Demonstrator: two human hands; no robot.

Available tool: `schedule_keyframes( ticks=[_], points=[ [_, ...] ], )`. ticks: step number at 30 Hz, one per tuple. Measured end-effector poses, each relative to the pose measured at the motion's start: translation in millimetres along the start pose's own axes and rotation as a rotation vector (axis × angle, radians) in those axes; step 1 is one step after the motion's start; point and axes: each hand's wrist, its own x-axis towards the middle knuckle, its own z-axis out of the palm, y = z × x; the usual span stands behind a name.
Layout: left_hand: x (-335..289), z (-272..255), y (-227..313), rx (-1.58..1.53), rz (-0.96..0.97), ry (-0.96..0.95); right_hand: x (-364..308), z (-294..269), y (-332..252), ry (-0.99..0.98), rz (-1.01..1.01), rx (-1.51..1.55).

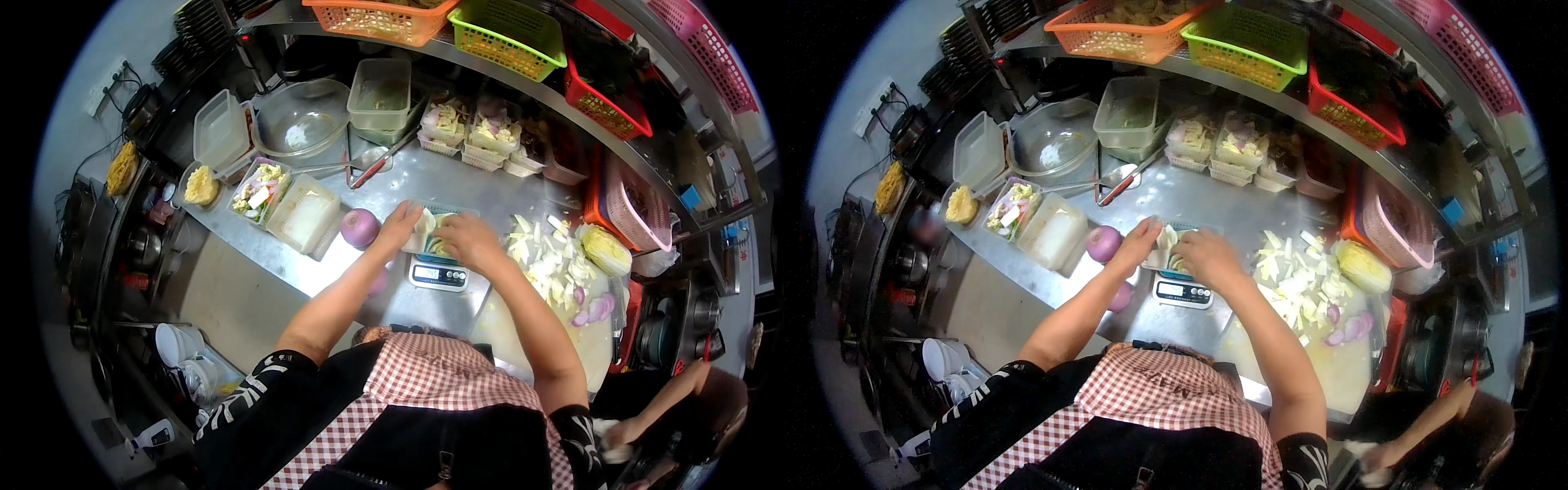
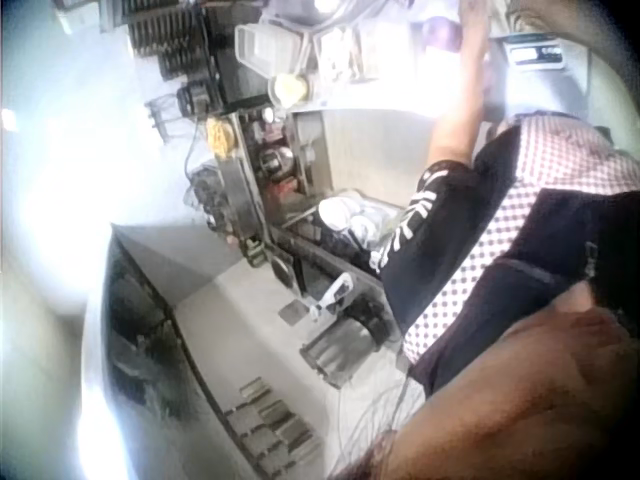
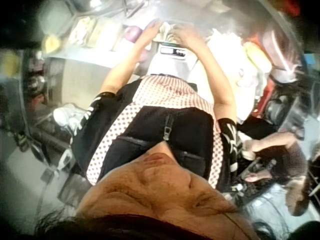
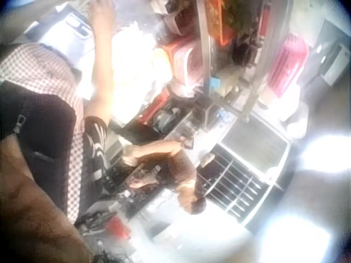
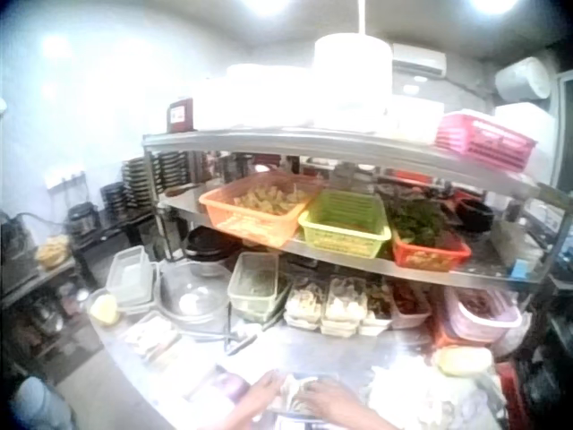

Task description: The person assembles salads by hand in a commercial kitchen setting. They repeatedly pick various pre-cut vegetables and ingredients from baskets and containers, place them into a plastic container on a digital scale, and then move the filled container aside to start the next one.

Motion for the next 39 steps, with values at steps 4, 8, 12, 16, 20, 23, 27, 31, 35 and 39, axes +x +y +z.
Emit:
schedule_keyframes(
  ticks=[4,8,12,16,20,23,27,31,35,39],
  points=[
    [4.9,1.7,-15.4,0.020,0.002,0.055,27.2,30.5,13.9,-0.110,0.013,-0.110],
    [14.5,-3.0,-37.7,0.053,0.072,0.071,32.9,19.6,24.3,0.074,0.207,0.206],
    [12.3,5.3,-30.3,-0.013,0.025,0.095,5.2,-40.8,24.5,0.182,0.511,0.618],
    [4.0,11.1,-6.9,-0.114,-0.065,0.085,-95.8,-65.9,78.2,0.255,0.735,0.491],
    [24.2,10.4,-46.5,-0.032,0.059,0.109,-169.0,-40.8,106.7,0.007,0.920,0.179],
    [34.4,15.5,-57.5,0.026,0.053,0.109,-186.9,-11.7,105.0,0.218,0.681,0.012],
    [26.1,20.4,-44.4,0.045,0.011,0.064,-124.0,-4.8,62.8,0.446,0.536,0.321],
    [19.9,13.2,-49.0,0.040,0.078,0.021,-38.2,36.3,58.8,0.290,0.328,0.153],
    [15.4,19.6,-45.7,-0.041,0.083,0.045,8.7,46.3,35.9,-0.068,0.299,-0.094],
    [16.5,27.9,-39.4,-0.099,0.104,0.035,13.2,-0.7,63.5,0.011,0.065,-0.107]
  ],
)
